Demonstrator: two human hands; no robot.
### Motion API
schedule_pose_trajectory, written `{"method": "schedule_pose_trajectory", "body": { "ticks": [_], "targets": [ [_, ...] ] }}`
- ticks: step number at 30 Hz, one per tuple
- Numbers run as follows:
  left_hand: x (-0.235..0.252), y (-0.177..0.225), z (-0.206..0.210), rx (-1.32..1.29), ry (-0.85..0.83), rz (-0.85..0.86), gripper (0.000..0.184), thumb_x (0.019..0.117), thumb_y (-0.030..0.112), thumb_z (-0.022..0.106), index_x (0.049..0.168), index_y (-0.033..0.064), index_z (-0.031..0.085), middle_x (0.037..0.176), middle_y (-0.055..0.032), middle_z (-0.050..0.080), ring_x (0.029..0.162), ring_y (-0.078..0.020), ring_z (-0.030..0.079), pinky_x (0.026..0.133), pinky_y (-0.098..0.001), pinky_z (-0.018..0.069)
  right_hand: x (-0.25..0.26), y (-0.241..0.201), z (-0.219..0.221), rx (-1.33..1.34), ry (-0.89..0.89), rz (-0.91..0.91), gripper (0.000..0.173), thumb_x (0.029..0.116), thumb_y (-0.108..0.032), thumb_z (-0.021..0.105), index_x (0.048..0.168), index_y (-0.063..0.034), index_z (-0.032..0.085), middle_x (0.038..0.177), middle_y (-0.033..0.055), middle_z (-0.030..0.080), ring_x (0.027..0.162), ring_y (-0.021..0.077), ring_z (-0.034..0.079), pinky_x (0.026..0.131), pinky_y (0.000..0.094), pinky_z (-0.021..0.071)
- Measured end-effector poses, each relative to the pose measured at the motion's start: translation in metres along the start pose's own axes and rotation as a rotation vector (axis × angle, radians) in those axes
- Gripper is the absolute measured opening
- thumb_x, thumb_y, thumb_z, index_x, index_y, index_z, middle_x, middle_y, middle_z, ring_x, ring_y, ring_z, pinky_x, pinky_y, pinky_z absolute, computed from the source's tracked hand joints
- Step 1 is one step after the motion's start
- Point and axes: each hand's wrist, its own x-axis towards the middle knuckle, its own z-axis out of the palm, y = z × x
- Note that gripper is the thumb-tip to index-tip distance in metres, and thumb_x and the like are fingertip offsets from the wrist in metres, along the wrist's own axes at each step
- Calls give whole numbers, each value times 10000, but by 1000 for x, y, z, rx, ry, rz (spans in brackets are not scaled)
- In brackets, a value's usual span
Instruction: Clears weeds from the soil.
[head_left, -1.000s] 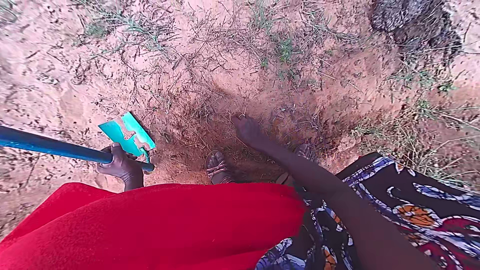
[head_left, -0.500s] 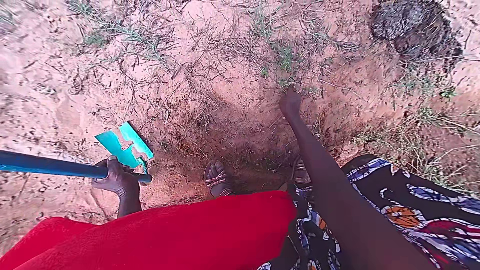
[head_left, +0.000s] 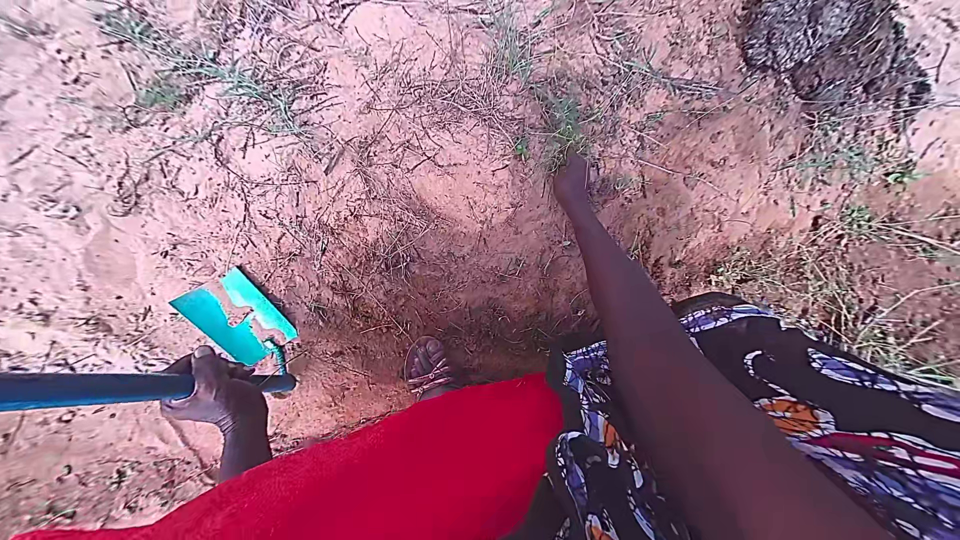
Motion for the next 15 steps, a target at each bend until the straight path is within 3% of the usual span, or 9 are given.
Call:
{"method": "schedule_pose_trajectory", "body": {
  "ticks": [6,11,15],
  "targets": [
    [-2,2,-1,18,-23,6,57,991,87,551,938,107,547,590,121,479,446,-3,493,440,-183,464,-19,4,11,32,98,-31,367,1015,17,496,1366,79,581,1340,335,604,1298,449,574,1111,555,433],
    [-3,6,2,36,13,-10,73,979,65,565,915,97,549,577,114,474,428,-3,484,423,-183,454,-43,8,11,50,95,12,360,1029,7,463,1357,64,599,1359,311,606,1329,435,553,1138,547,404],
    [-3,7,2,34,12,-25,59,985,60,566,934,85,550,575,109,469,422,-2,477,422,-182,454,-70,17,3,19,99,20,332,1017,14,495,1320,93,604,1323,340,610,1290,464,577,1118,557,428]
  ]
}}
